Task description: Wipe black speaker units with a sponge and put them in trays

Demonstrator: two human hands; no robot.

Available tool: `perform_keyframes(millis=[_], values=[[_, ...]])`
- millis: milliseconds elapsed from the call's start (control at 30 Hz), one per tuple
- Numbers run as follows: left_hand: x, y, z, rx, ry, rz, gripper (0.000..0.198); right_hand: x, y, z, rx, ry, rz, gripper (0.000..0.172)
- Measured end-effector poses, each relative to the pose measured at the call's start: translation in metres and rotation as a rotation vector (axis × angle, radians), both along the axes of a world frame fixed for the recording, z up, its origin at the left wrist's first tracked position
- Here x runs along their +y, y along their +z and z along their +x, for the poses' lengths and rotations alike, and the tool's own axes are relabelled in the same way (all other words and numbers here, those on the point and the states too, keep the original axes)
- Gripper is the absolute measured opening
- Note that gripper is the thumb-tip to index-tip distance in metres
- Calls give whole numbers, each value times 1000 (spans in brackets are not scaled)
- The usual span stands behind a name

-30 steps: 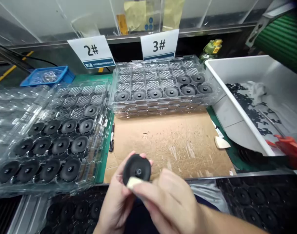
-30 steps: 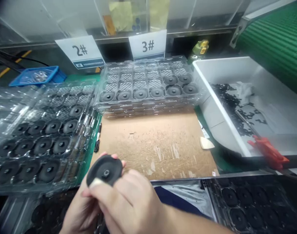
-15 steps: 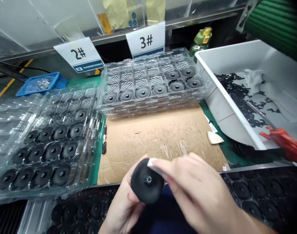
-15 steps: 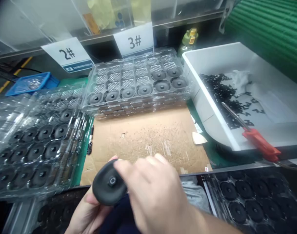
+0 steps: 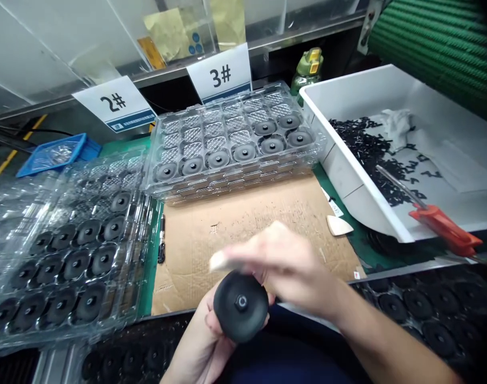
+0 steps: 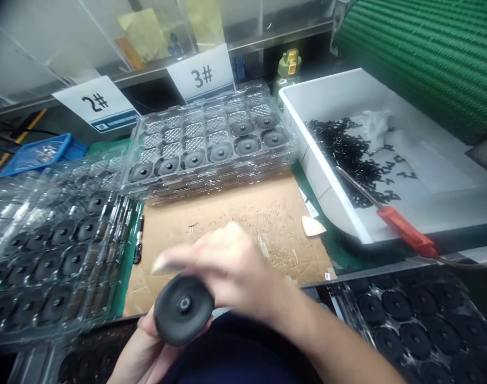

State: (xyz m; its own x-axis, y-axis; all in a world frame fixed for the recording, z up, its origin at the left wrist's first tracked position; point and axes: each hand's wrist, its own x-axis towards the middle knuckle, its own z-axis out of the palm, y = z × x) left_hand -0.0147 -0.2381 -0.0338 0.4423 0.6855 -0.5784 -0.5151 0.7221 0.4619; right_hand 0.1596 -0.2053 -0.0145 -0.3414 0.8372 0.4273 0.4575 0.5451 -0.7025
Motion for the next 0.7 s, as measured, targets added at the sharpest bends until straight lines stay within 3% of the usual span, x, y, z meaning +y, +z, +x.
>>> perform_keyframes(millis=[67,133,233,333,400,533,633,700], values=[[-1,2,-3,-48,-9,-14,61,2,-24,13,46,-207,-216,27],[-1,3,-7,-92,-11,-39,60,-9,-54,19,-23,-303,-327,28],[1,1,-12,-120,3,-59,60,-41,-95,16,-130,-201,-373,30],[3,-3,-13,-137,2,-54,59,-61,-108,10,-172,-162,-402,27],[3,-3,-12,-135,-16,-46,60,-57,-92,7,-142,-231,-410,27],[3,0,-8,-81,4,-9,63,-38,-26,-10,128,-478,-253,33],[2,0,-11,-42,15,-26,53,-34,12,-33,114,-275,-21,32],[1,-4,-15,-16,48,-23,49,-32,23,-44,56,-105,-25,27]])
